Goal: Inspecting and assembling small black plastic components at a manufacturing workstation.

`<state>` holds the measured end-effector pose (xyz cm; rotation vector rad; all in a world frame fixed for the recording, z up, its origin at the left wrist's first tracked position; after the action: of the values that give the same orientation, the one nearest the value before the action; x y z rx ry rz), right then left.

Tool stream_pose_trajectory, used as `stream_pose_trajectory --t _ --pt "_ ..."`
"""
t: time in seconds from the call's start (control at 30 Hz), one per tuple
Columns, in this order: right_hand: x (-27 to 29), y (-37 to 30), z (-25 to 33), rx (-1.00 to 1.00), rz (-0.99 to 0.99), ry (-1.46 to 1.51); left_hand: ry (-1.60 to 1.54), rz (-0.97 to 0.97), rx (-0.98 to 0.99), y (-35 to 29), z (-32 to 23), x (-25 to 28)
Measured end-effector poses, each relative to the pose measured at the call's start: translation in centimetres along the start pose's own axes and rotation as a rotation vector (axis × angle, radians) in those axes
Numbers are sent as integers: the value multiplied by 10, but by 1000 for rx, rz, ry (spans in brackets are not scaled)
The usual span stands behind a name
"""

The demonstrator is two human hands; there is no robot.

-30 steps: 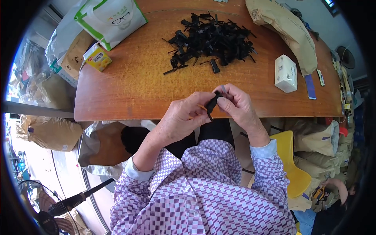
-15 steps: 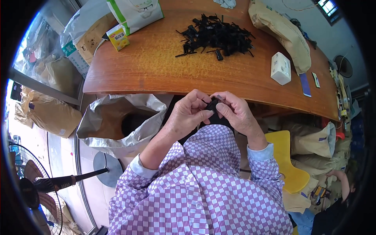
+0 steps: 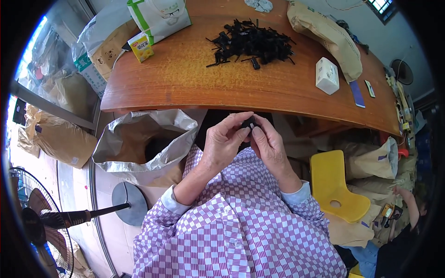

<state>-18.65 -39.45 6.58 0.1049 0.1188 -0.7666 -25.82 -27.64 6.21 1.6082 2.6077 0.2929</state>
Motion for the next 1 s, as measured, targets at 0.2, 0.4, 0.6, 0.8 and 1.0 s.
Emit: stream_pose_trajectory --t 0.2,0.4,0.6,0.8,1.0 --pt "-9 1 -8 -40 -29 80 137 -20 -61 -2 6 3" --pt "-13 4 -8 -82 -13 161 384 -157 -180 -1 4 5" --pt "-14 9 -14 -298 -10 350 564 -214 -250 0 4 5" --pt "-3 21 -23 -355 63 294 644 -147 -193 2 21 9" --pt "3 14 -35 -113 86 -86 720 -113 -203 -1 22 8"
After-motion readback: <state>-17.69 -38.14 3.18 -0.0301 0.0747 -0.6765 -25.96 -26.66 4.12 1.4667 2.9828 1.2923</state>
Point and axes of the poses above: each hand's wrist, its own y-axis towards the middle knuckle, its own x-axis out of the back of the hand, z = x × y, the point moved 2 cm from there along y, towards the middle knuckle, and after that the axes turned 10 degrees about y, right-handed, at the moved point
